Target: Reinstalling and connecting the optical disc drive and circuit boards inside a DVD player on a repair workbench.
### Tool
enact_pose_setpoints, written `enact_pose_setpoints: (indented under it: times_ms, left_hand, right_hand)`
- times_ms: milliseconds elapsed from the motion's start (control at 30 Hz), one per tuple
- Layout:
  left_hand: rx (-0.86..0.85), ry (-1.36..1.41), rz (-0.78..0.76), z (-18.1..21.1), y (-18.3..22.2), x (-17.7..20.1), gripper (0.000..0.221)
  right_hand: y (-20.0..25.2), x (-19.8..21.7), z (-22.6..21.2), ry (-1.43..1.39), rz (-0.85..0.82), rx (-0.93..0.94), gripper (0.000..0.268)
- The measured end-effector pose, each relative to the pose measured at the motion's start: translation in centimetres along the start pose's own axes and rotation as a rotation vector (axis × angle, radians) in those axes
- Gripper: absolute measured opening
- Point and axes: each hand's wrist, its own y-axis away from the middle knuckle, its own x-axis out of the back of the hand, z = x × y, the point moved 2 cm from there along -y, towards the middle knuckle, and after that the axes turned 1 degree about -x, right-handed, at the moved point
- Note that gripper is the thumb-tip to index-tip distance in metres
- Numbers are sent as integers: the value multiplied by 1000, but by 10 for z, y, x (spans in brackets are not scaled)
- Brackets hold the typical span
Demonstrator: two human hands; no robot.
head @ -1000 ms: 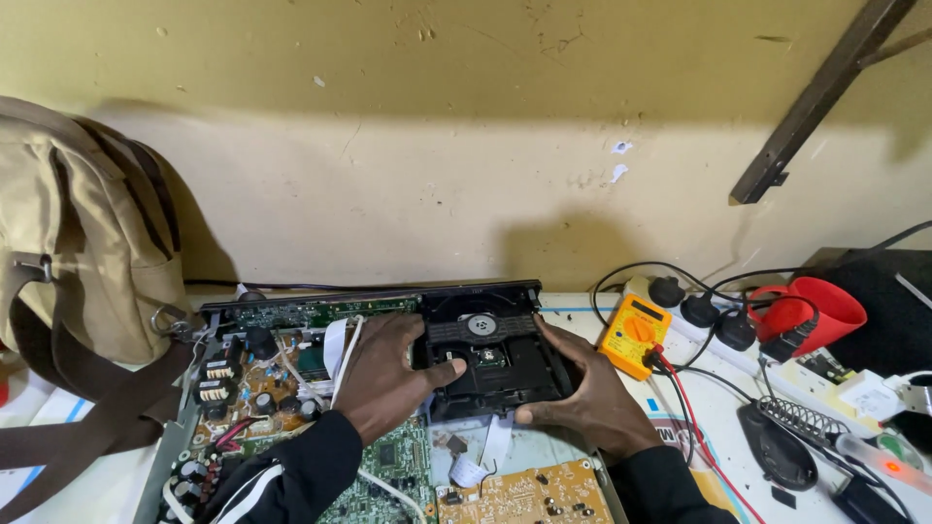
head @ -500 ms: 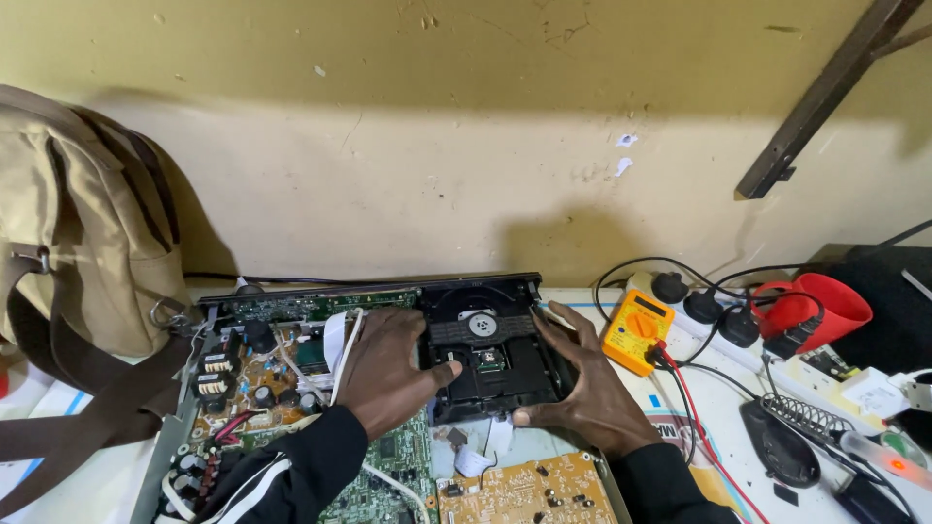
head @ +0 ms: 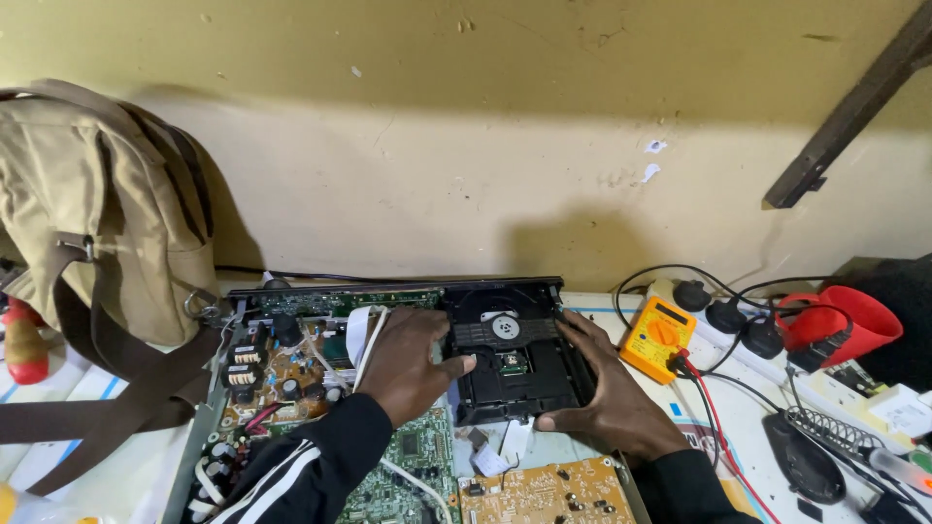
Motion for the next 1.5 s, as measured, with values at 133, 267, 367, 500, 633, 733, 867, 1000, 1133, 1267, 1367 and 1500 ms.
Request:
enact_pose_setpoints:
  times_ms: [133,267,367,500,633,733,867,1000,1133,1267,1367,1500]
  left_hand:
    - [-3,-11,23,8,2,8,69]
    - [6,20,-19,4,1,1,69]
    - [-52,-16,-2,-9,-3,-12,67]
    - [-107,-51,9,10,5,8,61]
    - [-157,-64,77,8,6,4,47]
    - [-129,-81,96,13,8,6,50]
    - [-152,-27,168,40,21,21,49]
    - [-210,-23,-48,92,49,25,37]
    - [-353,-422,-338,99,60,-19,68]
    - [-406,-531,-216,87,58,-48,35]
    - [-436,-571,-28,88,57,-56,21]
    - [-497,-545,152,106,63,-65,29]
  right_hand:
    - [2,5,-5,-26,-15,-95,116]
    - [0,6,-4,-117,14,-56,114]
    - [-2,4,-4,-143,-12,-74,118]
    - [-5,1,14,-428,18,-14,100]
    - [7,2,-7,-416,82,-214,95]
    - [2,1,11,-566,86,-96,81]
    - [-2,-3,24,-639,97,133,57]
    - [-2,-2,29,-708,106,309,44]
    - [0,5,26,-609,126,225,41]
    - [0,7,29,-596,111,285,40]
    - [0,12,29,-620,91,253,36]
    - [-1,13,35,-619,51,217,31]
